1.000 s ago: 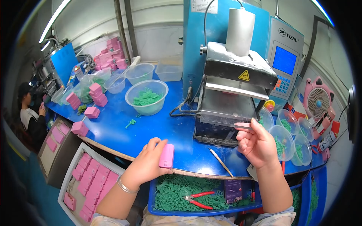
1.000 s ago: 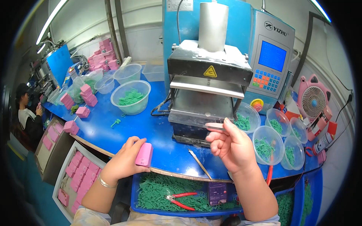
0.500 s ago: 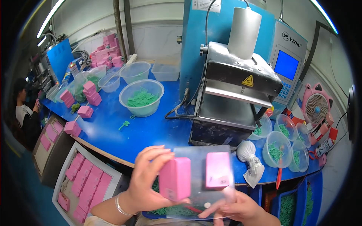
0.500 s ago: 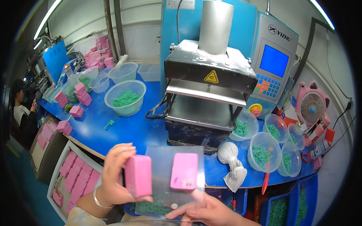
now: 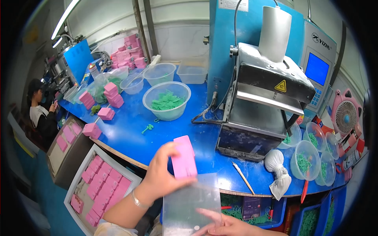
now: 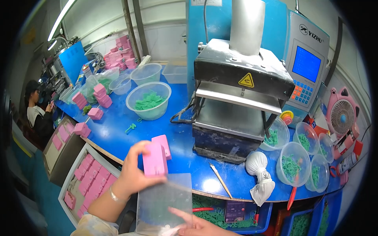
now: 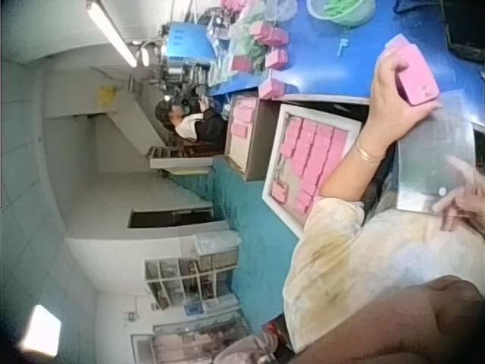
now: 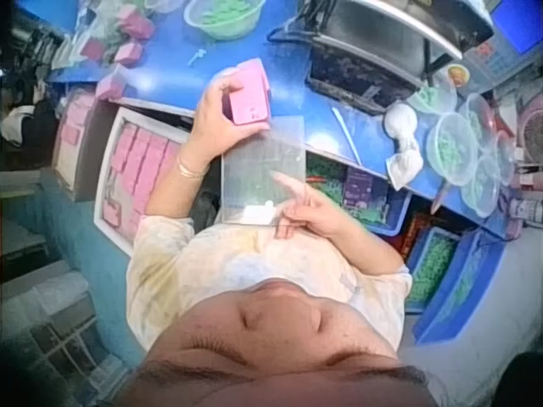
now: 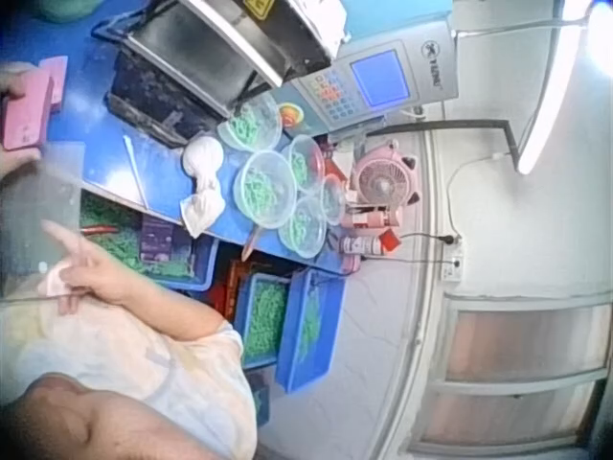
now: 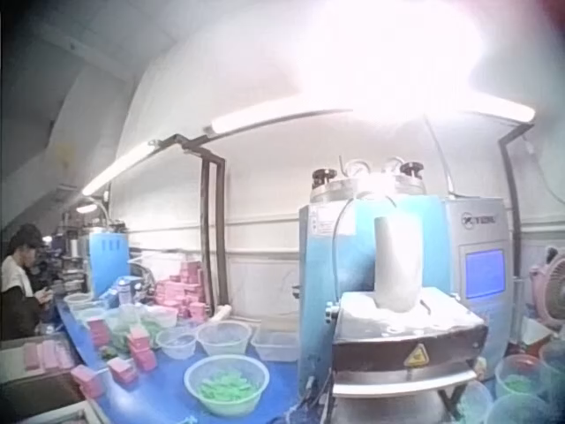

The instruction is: The recorder is seen cleaning and assembling small pink and yellow candle or wax molds at a workstation.

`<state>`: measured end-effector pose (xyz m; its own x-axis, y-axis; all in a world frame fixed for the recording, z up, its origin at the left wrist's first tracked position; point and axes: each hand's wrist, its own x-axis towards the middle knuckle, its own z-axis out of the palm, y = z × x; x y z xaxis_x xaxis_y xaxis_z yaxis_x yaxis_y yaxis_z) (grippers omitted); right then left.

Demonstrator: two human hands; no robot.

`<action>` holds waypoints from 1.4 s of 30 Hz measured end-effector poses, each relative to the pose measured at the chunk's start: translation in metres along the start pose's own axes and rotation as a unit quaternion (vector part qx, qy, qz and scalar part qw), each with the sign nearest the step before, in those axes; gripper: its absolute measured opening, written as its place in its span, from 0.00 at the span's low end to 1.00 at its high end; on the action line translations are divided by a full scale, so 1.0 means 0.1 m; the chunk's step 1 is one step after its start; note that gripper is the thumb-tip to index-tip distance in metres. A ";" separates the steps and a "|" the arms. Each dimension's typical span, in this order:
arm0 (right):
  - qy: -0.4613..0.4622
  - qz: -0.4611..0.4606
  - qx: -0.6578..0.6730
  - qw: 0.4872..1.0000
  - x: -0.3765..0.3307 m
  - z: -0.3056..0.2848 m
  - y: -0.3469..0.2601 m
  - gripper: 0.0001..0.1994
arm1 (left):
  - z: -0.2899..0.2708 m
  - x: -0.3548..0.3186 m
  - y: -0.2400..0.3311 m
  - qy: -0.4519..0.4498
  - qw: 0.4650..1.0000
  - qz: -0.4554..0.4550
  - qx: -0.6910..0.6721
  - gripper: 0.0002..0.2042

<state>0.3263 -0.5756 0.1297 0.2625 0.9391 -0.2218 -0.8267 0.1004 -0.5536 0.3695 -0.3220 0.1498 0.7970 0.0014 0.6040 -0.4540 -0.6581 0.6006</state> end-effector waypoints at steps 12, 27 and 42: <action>0.037 -0.089 -0.238 0.966 -0.04 -0.31 0.19 0.26 | 0.02 -0.26 0.57 -0.014 0.973 0.231 -0.005 0.14; 0.014 -0.217 -0.013 0.976 -0.64 0.35 -0.74 0.35 | 0.14 0.05 -0.02 -0.054 0.957 -0.063 0.277 0.24; 0.278 -0.402 -0.123 0.864 -0.30 0.09 -1.45 0.17 | 0.20 0.21 -0.38 -0.051 0.986 -0.010 0.160 0.24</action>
<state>0.4337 -0.6150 0.2240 0.9573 0.2890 0.0003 -0.1538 0.5104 -0.8461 0.4119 -0.3123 0.1290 0.8475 -0.0476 0.5286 -0.3013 -0.8630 0.4054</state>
